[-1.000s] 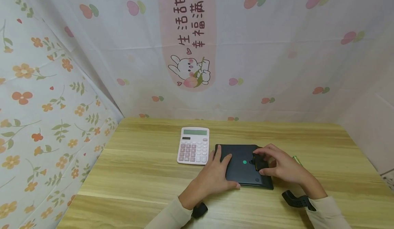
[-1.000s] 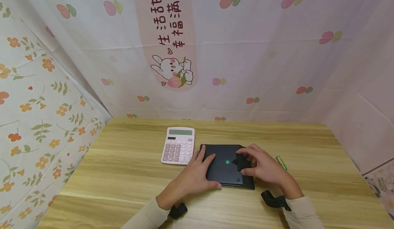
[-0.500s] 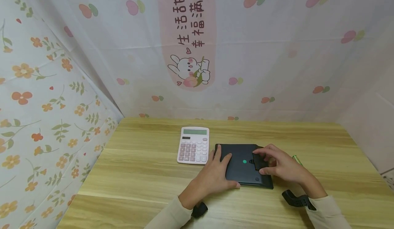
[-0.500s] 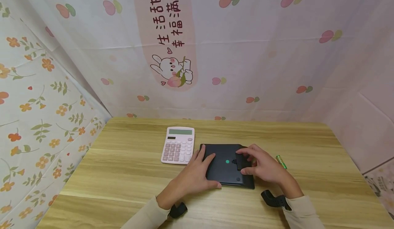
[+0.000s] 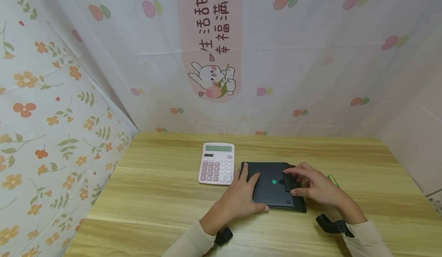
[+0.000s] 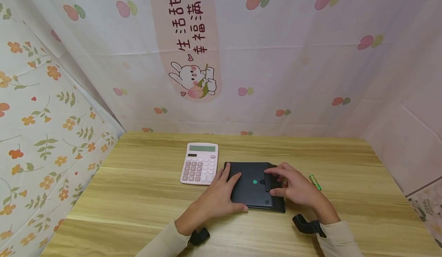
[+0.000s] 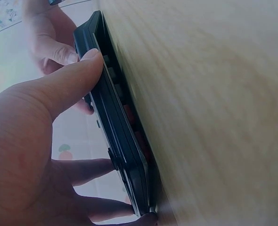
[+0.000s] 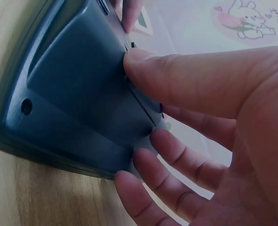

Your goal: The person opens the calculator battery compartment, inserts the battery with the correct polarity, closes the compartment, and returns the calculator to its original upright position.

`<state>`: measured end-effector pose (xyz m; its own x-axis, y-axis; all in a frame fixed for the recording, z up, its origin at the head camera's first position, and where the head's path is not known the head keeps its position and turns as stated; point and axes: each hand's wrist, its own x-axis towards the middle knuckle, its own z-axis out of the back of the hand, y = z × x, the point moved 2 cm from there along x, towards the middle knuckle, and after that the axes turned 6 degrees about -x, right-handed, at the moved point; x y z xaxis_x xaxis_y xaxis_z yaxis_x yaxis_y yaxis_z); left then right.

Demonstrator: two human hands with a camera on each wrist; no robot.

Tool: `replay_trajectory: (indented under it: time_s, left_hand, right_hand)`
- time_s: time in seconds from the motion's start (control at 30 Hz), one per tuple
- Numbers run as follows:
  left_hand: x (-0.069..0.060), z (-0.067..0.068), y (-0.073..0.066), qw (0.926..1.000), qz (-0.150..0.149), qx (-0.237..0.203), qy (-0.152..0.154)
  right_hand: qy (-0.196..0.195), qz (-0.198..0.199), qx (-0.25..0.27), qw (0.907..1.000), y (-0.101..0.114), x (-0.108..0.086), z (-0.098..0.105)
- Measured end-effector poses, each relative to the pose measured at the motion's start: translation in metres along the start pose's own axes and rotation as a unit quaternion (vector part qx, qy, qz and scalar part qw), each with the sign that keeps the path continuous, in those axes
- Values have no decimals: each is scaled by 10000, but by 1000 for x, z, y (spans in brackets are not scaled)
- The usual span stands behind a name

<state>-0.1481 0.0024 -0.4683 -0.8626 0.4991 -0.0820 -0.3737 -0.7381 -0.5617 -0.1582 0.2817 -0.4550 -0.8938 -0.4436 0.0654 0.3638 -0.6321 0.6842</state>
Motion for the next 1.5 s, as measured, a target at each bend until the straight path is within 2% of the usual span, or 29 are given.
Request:
replay_trajectory:
  time_s: [0.53,0.83,1.13,1.5]
  left_hand:
    - [-2,-1,1,9999,68,-81,72]
    - [-2,-1,1,9999,66,-86,65]
    - [-2,-1,1,10000,38,-69,51]
    - [-2,1,0,10000,6,-37,27]
  right_hand:
    - [-33,46,-95,9999,1,-1,-2]
    - [-314,-119,-234,9992,9,0,-6]
    - [-775,-278,-772,9936,7,6,-14]
    - [-1061,-422,-829,9900,7,9,-19]
